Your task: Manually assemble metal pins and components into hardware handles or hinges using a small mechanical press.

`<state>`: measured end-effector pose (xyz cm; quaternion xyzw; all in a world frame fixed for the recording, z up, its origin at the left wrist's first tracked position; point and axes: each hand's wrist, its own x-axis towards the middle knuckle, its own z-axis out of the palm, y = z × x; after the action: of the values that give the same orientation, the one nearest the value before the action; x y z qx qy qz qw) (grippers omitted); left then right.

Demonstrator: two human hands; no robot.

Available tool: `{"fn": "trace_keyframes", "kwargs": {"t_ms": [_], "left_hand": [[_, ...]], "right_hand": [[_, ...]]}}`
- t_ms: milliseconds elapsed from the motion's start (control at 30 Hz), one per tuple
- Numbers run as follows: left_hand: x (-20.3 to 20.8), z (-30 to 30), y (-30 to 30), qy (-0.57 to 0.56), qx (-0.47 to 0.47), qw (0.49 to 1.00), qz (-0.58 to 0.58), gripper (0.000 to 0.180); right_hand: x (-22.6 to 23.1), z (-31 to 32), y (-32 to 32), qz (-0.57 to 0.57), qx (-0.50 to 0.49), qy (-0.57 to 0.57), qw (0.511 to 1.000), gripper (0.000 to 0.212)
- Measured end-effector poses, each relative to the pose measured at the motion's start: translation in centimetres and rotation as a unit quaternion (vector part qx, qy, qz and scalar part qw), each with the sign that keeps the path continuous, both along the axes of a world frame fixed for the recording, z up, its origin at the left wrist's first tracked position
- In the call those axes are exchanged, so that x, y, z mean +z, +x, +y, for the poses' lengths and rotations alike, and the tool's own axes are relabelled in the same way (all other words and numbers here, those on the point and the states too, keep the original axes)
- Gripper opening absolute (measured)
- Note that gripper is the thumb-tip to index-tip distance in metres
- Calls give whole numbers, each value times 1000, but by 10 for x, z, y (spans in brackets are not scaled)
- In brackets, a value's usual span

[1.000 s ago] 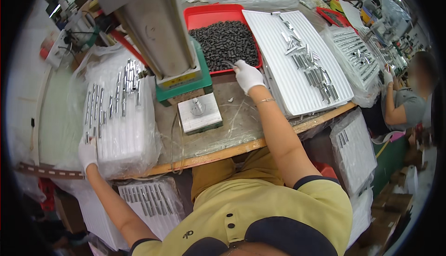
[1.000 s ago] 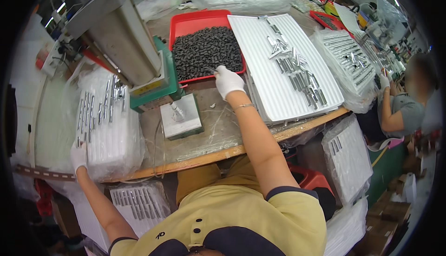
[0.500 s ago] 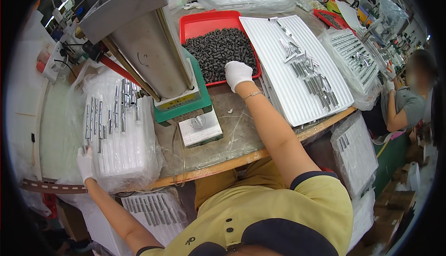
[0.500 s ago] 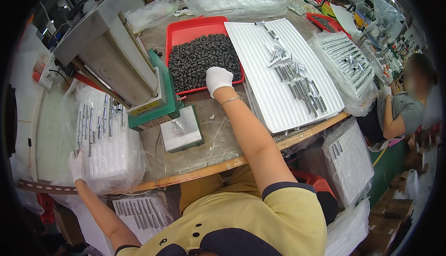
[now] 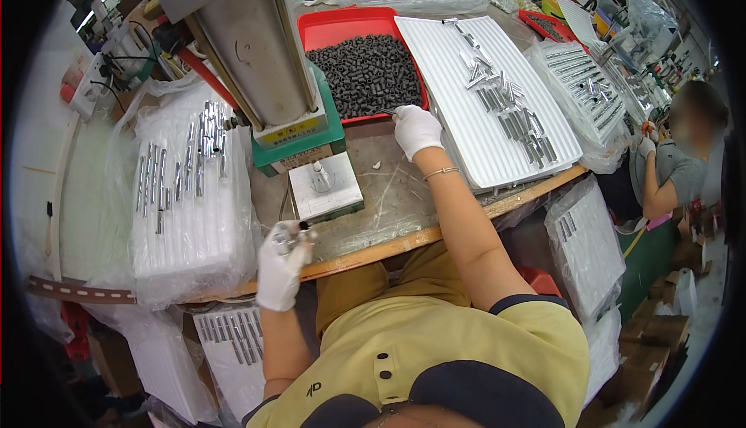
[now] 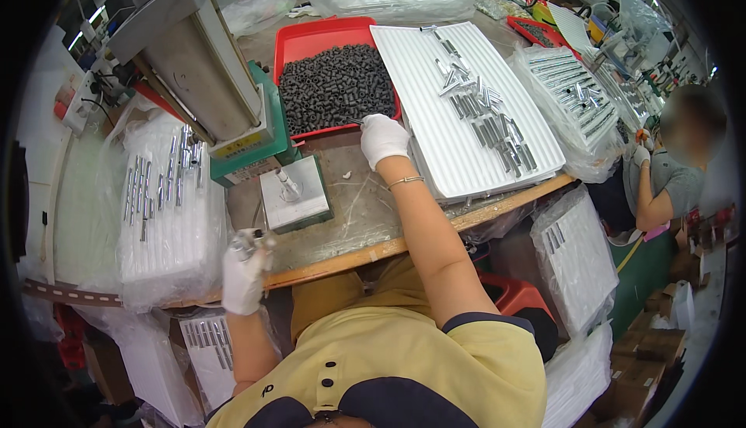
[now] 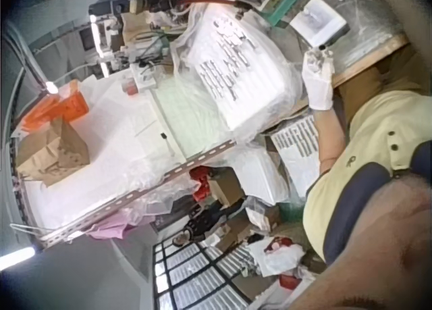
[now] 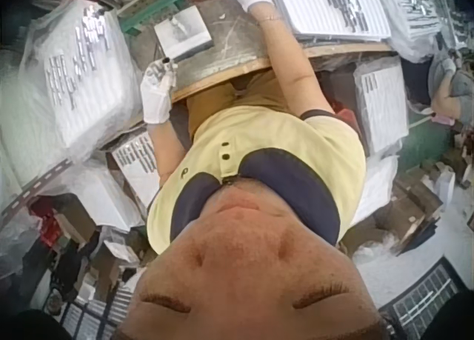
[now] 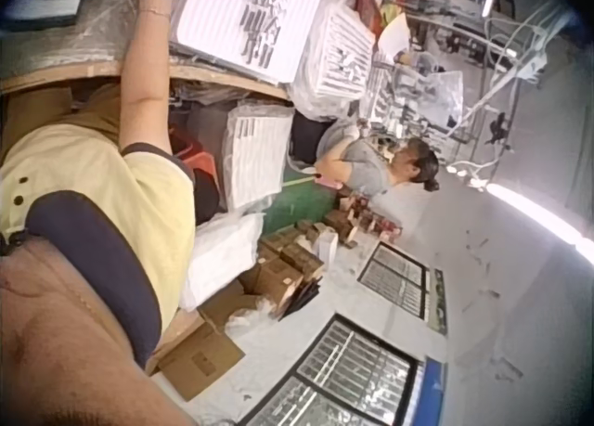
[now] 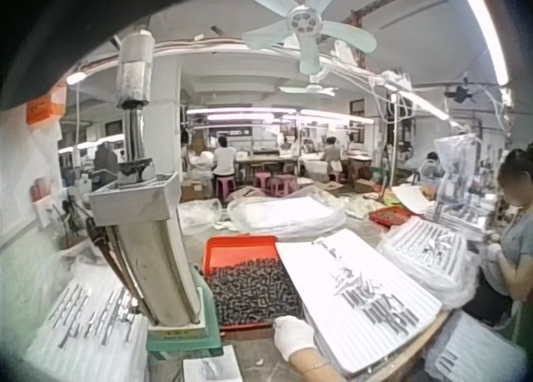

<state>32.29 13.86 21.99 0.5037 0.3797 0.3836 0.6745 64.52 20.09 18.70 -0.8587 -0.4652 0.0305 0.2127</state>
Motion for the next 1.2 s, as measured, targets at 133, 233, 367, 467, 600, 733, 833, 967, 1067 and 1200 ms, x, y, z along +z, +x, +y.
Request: {"fn": "trace_keyframes", "kwargs": {"t_ms": [133,233,367,467,600,733,833,967,1067,1200], "left_hand": [[-31,-13,18,3,-36,999,-27,23],[-35,-13,20,5,-47,998,27,25],[-31,-9,16,30,-9,998,61,26],[-39,-6,13,30,17,997,68,25],[-47,-3,15,-21,48,998,43,24],[-44,5,20,-13,44,997,58,24],[-39,5,27,-7,42,997,59,23],[-33,10,39,21,30,994,100,23],[-36,16,47,56,34,991,115,22],[-40,23,53,131,38,978,161,20]], "right_hand": [[0,-8,2,7,-5,43,999,19],[4,5,4,26,-8,49,998,19],[4,17,8,27,-14,-10,999,23],[5,19,8,29,-16,-16,999,23],[4,19,10,25,-16,-60,998,23],[13,19,4,16,-5,-70,997,20],[13,23,4,40,5,-102,994,19],[-12,32,10,33,13,-101,994,20],[-2,18,2,34,28,-43,998,21],[38,-58,-21,153,183,108,965,20]]}}
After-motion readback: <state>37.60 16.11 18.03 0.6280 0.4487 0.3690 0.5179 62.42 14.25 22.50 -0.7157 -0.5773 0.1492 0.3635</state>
